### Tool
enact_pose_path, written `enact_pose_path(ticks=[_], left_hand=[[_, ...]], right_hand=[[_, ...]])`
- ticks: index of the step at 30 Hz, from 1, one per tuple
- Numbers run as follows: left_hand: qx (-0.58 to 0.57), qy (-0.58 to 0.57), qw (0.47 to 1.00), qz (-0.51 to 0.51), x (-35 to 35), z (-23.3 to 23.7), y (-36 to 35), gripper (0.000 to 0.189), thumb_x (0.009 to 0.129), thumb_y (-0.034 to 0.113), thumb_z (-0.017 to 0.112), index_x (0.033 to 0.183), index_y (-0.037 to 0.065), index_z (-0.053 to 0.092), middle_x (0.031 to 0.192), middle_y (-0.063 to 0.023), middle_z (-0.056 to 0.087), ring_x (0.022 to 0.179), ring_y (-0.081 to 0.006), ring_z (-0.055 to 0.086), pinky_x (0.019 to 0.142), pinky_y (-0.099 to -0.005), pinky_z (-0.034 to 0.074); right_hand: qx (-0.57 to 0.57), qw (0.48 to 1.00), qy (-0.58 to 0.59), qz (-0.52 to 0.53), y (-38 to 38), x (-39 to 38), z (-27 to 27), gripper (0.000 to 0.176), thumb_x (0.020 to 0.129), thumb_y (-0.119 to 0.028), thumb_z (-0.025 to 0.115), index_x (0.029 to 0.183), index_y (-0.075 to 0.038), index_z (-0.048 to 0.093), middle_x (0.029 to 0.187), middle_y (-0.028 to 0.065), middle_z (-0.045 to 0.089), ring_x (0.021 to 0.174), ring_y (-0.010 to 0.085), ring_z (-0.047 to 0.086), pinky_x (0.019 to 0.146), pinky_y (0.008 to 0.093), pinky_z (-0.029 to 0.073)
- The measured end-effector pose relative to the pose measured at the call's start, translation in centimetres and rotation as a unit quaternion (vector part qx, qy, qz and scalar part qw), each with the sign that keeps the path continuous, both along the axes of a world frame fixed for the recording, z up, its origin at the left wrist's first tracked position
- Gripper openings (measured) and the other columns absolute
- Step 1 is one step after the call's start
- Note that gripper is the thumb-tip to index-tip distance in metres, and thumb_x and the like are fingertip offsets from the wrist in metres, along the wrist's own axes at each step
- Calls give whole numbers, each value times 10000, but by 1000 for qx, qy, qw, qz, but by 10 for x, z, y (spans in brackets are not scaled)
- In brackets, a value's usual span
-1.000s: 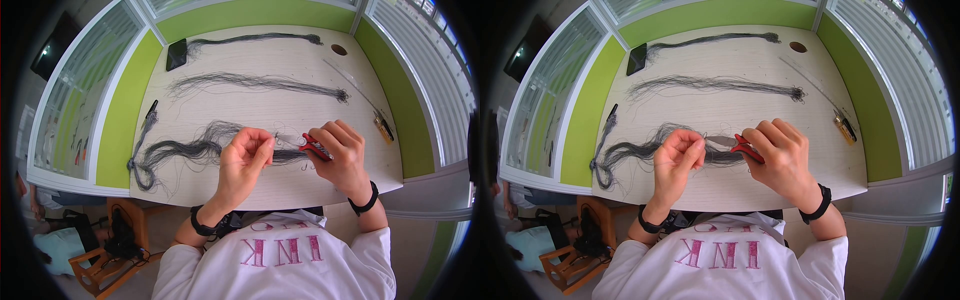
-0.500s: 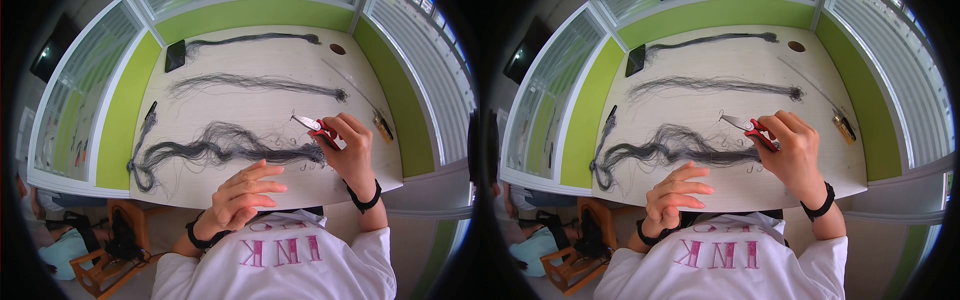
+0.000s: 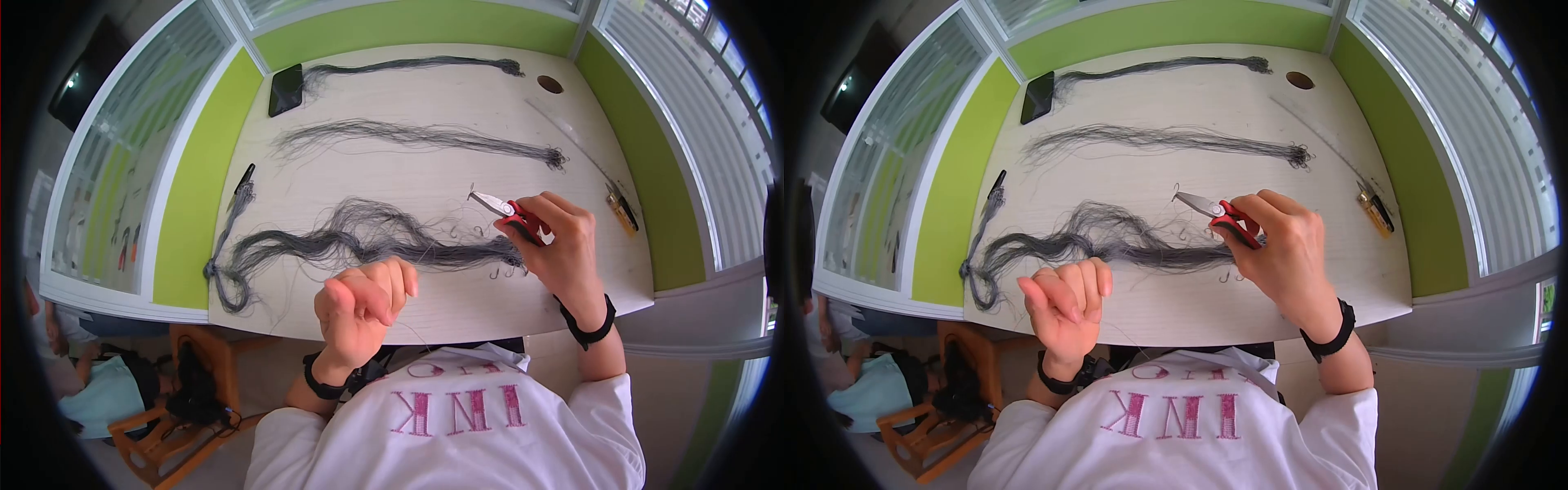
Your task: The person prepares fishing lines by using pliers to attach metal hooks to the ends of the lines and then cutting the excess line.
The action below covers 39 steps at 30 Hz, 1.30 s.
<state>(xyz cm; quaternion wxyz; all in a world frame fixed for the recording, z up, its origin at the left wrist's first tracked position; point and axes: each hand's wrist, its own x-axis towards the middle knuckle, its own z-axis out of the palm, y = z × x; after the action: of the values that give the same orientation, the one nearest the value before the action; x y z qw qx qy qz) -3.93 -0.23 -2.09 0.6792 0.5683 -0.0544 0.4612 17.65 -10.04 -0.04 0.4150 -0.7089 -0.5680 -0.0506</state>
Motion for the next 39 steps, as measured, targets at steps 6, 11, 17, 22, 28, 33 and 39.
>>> enact_pose_path(ticks=[6, 11, 17, 22, 28, 33, 39], left_hand=[[-45, 61, 997, 18, 8, -8, -9, 520, 1074, 262, 216, 625, 72, 399, 513, -4, 323, 504, -138, 292, 611, -357, 379], [-37, 78, 996, 33, 0, -6, -25, 499, 1074, 301, 230, 621, 113, 323, 497, 16, 260, 454, -116, 232, 555, -332, 339], [-67, 140, 987, 45, 6, -5, 6, 482, 1072, 298, 238, 676, 80, 405, 598, -27, 376, 564, -145, 374, 688, -341, 407], [119, 228, 965, -50, 17, 20, 29, 352, 1059, 203, 365, 894, -27, 575, 910, -93, 604, 723, -124, 540, 783, -308, 463], [230, 293, 927, -53, 30, 59, 39, 432, 1027, 249, 398, 730, -8, 578, 1088, -131, 491, 944, -201, 550, 837, -313, 430], [328, 266, 906, -4, 34, 73, 44, 334, 1006, 195, 486, 801, -33, 618, 1051, -87, 491, 719, -128, 524, 812, -330, 424], [246, 290, 925, -13, 20, 75, 49, 271, 991, 128, 514, 837, -77, 604, 1077, -96, 536, 685, -96, 522, 632, -252, 442]], right_hand=[[-14, 1000, -12, -12, 5, 4, -8, 191, 681, -92, 824, 808, -40, 692, 657, 64, 602, 530, 219, 556, 487, 321, 416], [6, 986, -67, -152, 14, 43, -10, 190, 690, -98, 822, 803, -26, 688, 636, 73, 607, 503, 221, 540, 496, 324, 415], [-42, 998, -6, -45, -2, 25, 13, 220, 702, -118, 830, 794, 2, 671, 641, 77, 601, 523, 180, 524, 511, 281, 407], [-77, 978, 187, 45, -6, 23, 17, 154, 761, -57, 757, 839, 19, 649, 678, 50, 611, 577, 112, 530, 563, 264, 433], [-103, 831, 481, 259, 8, -2, 35, 159, 800, 18, 640, 955, 43, 613, 918, 55, 636, 796, 97, 588, 736, 260, 482], [-168, 762, 534, 324, 12, -9, 43, 244, 796, 23, 646, 1040, 40, 630, 960, 56, 644, 875, 137, 618, 799, 274, 487], [-210, 746, 548, 315, 8, -12, 40, 188, 794, -44, 700, 975, 6, 688, 914, 56, 670, 858, 125, 617, 822, 266, 467]])
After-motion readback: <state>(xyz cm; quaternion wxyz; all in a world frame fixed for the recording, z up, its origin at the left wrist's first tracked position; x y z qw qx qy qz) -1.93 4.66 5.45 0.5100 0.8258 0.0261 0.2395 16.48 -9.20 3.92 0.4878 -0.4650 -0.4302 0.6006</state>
